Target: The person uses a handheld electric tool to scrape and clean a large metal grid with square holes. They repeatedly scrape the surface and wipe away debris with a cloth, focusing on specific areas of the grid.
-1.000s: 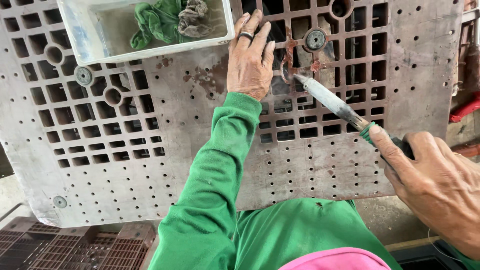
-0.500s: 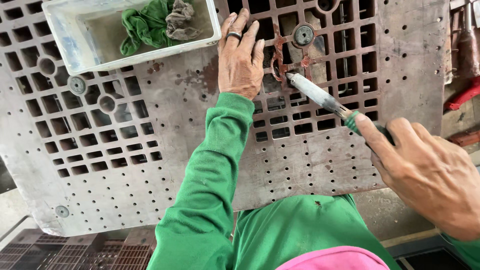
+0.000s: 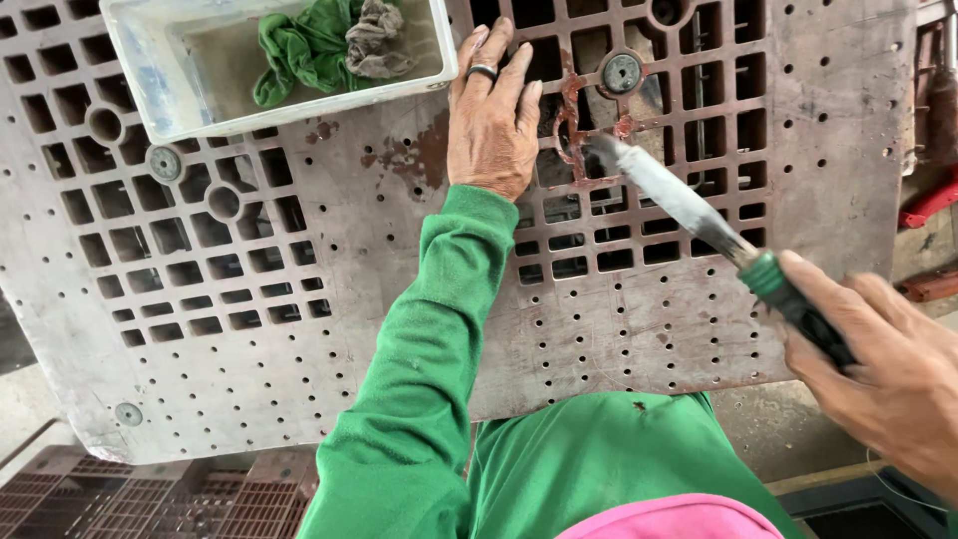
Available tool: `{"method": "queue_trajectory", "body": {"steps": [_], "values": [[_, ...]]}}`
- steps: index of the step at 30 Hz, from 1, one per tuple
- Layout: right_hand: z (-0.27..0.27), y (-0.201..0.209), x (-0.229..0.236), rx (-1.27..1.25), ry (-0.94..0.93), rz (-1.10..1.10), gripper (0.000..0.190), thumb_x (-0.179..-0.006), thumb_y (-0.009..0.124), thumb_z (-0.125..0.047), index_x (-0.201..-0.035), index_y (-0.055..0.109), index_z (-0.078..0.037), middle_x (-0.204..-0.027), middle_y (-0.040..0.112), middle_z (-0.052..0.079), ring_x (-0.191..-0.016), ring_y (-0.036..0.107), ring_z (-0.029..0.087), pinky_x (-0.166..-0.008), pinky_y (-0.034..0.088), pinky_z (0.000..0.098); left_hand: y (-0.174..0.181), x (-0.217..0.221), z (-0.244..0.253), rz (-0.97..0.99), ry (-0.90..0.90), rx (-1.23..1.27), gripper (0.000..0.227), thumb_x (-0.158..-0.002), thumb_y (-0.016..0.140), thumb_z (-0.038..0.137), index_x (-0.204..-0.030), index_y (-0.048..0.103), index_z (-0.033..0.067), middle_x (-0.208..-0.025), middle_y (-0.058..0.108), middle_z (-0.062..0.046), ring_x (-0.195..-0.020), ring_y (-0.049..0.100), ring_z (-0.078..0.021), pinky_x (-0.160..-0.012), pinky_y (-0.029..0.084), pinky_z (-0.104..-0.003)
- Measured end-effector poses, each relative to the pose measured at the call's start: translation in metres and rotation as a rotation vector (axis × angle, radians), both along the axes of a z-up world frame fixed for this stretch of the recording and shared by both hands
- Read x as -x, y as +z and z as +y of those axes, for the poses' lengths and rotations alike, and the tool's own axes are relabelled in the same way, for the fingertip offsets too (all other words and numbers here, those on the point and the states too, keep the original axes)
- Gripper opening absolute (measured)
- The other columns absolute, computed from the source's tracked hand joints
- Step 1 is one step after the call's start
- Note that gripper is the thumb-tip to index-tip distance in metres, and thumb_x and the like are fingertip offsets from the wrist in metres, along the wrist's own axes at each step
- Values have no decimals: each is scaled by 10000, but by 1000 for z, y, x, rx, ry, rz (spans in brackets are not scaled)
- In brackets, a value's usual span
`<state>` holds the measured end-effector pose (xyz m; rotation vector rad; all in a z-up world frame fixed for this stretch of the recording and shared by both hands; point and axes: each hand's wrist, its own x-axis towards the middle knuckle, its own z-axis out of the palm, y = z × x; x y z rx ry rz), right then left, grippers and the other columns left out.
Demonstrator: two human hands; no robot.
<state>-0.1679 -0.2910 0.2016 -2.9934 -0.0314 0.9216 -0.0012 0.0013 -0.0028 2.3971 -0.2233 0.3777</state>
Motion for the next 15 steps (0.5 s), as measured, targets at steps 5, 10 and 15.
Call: {"method": "queue_trajectory", "body": {"steps": [5, 10, 15], "values": [[-1, -22, 14, -241, -747, 274, 663, -1028, 701, -258, -1657, 494, -295, -849, 710, 159, -635, 638, 219, -562, 516, 379, -3, -3, -1, 3, -7, -4, 329, -1067, 654, 220, -1372, 660, 96, -1570, 472, -45, -1513, 370, -280, -1283, 376, -420], [3, -39, 18, -612, -841, 220, 640, -983, 654, -172, -1617, 568, -173, -842, 680, 100, -659, 615, 165, -546, 500, 326, -5, 0, 1, -2, -8, -11, 333, -1065, 658, 220, -1377, 661, 103, -1571, 470, -42, -1512, 376, -279, -1282, 378, -419], [1, -46, 20, -715, -909, 228, 629, -986, 660, -169, -1610, 588, -143, -844, 647, 92, -660, 601, 163, -556, 498, 318, -6, -1, 1, 6, -10, -9, 336, -1062, 664, 219, -1378, 662, 104, -1570, 472, -37, -1510, 378, -276, -1278, 375, -409]]}}
